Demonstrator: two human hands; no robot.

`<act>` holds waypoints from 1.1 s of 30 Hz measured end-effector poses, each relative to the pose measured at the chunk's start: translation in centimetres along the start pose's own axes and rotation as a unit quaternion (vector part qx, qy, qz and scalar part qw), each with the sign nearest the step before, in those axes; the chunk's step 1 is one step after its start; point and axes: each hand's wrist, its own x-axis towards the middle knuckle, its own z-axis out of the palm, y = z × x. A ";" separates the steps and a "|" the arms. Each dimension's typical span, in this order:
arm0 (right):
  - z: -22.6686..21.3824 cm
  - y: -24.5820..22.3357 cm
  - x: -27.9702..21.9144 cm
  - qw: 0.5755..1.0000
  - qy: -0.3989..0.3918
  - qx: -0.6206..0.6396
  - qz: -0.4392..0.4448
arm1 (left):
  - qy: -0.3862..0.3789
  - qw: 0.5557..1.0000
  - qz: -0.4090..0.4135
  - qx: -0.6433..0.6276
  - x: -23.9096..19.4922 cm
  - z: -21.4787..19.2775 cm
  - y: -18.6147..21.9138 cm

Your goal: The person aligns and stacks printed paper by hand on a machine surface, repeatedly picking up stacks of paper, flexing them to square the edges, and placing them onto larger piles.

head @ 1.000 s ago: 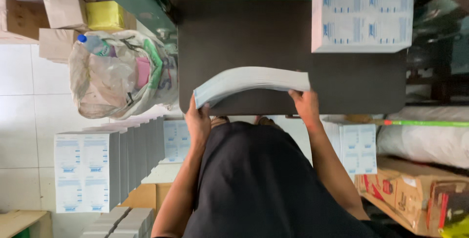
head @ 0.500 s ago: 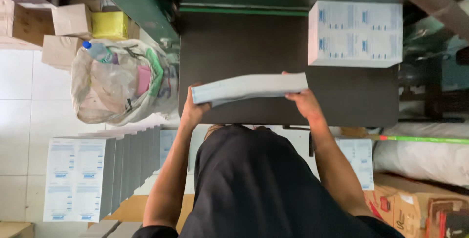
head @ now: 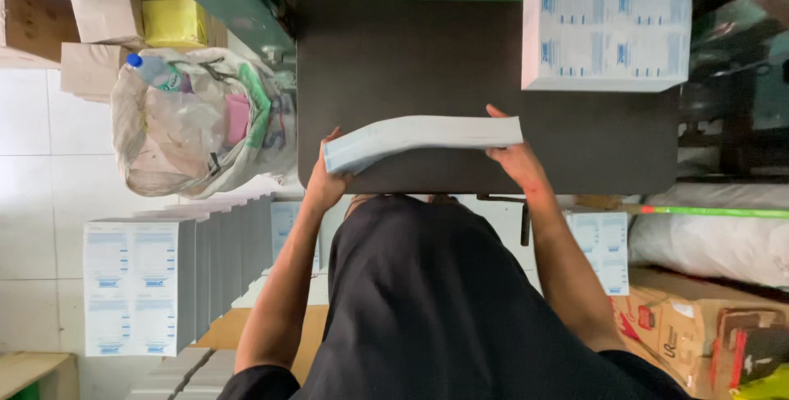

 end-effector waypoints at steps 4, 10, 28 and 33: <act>-0.7 2.0 1.5 0.989 0.018 -0.110 0.094 | 0.020 0.991 0.045 0.126 2.2 -1.2 -3.2; -3.1 2.4 -2.3 0.994 -0.022 0.041 0.101 | -0.068 0.992 -0.082 0.069 0.2 0.4 0.1; -26.4 15.6 -3.3 0.874 0.186 0.101 0.438 | -0.104 0.948 -0.284 -0.105 9.5 32.4 7.9; -29.2 14.6 -2.4 0.885 0.165 0.091 0.426 | -0.093 0.909 -0.334 -0.230 10.4 34.1 9.4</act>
